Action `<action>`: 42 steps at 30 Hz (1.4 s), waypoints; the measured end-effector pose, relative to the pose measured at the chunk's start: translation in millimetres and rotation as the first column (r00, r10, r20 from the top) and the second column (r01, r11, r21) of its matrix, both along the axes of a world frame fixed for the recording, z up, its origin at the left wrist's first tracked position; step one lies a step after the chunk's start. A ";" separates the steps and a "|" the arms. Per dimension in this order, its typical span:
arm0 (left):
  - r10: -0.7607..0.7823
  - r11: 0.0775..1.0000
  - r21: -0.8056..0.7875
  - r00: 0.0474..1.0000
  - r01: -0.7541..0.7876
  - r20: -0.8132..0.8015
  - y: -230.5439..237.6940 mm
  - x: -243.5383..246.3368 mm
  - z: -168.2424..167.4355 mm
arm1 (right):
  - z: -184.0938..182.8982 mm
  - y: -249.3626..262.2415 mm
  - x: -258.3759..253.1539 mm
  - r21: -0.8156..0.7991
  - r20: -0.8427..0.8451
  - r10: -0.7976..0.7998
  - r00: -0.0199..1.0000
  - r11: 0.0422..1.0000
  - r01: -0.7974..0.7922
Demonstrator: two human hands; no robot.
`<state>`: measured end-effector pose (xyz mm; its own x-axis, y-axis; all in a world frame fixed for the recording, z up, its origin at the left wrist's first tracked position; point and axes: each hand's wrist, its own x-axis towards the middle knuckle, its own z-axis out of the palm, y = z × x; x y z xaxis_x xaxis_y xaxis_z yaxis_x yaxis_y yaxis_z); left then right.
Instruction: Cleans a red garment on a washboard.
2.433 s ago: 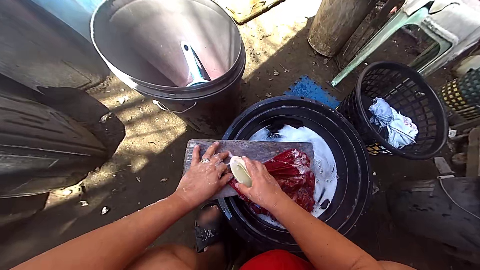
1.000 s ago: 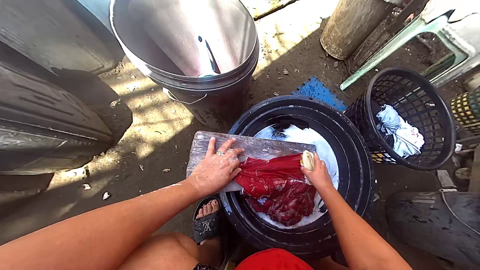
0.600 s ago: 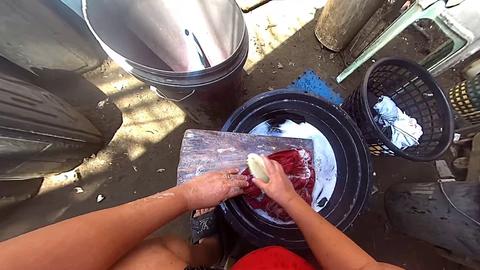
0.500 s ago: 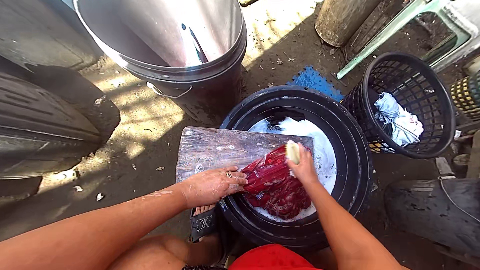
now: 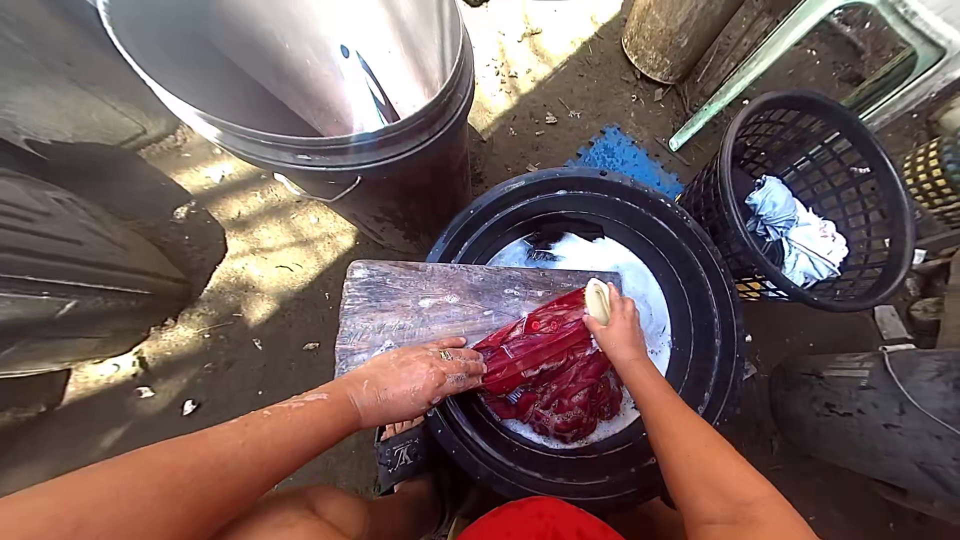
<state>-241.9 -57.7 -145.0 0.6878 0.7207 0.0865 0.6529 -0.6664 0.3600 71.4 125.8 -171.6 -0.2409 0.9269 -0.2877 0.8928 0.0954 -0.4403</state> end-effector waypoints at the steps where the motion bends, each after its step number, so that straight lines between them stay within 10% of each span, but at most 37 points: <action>1: -0.003 1.000 0.000 1.000 0.003 0.001 0.1 0.5 -0.8 | 10.7 -13.5 -16.0 0.005 -0.045 0.051 0.998 0.999 -0.050; 6: -0.007 1.000 0.019 1.000 0.007 0.027 -2.8 -0.1 -3.0 | 36.7 -89.5 -72.1 0.038 -0.253 0.382 0.889 0.922 -0.385; 12: 0.003 1.000 0.000 1.000 -0.003 -0.010 0.4 1.3 -2.2 | -1.9 0.7 -1.1 -0.008 0.013 -0.020 1.000 1.000 0.020; 18: 0.014 1.000 0.002 0.999 -0.014 0.032 0.2 3.0 -2.1 | 36.8 -97.3 -73.2 0.072 -0.279 0.391 0.877 0.919 -0.387; 24: 0.012 1.000 0.008 1.000 -0.012 -0.002 4.8 3.5 -2.5 | -6.6 0.8 13.7 0.003 0.024 -0.041 0.999 0.999 0.041; 30: 0.025 1.000 -0.002 0.998 -0.025 0.050 2.0 5.7 0.1 | 36.6 -99.4 -70.9 0.075 -0.285 0.384 0.878 0.922 -0.379; 36: 0.026 1.000 -0.006 1.000 -0.026 0.009 5.2 6.6 1.6 | -5.8 -3.9 8.0 -0.025 0.013 -0.024 1.000 0.999 0.024; 42: 0.025 1.000 0.016 0.999 -0.025 0.045 5.1 7.6 -0.5 | 38.8 -98.7 -71.4 0.072 -0.253 0.391 0.885 0.920 -0.386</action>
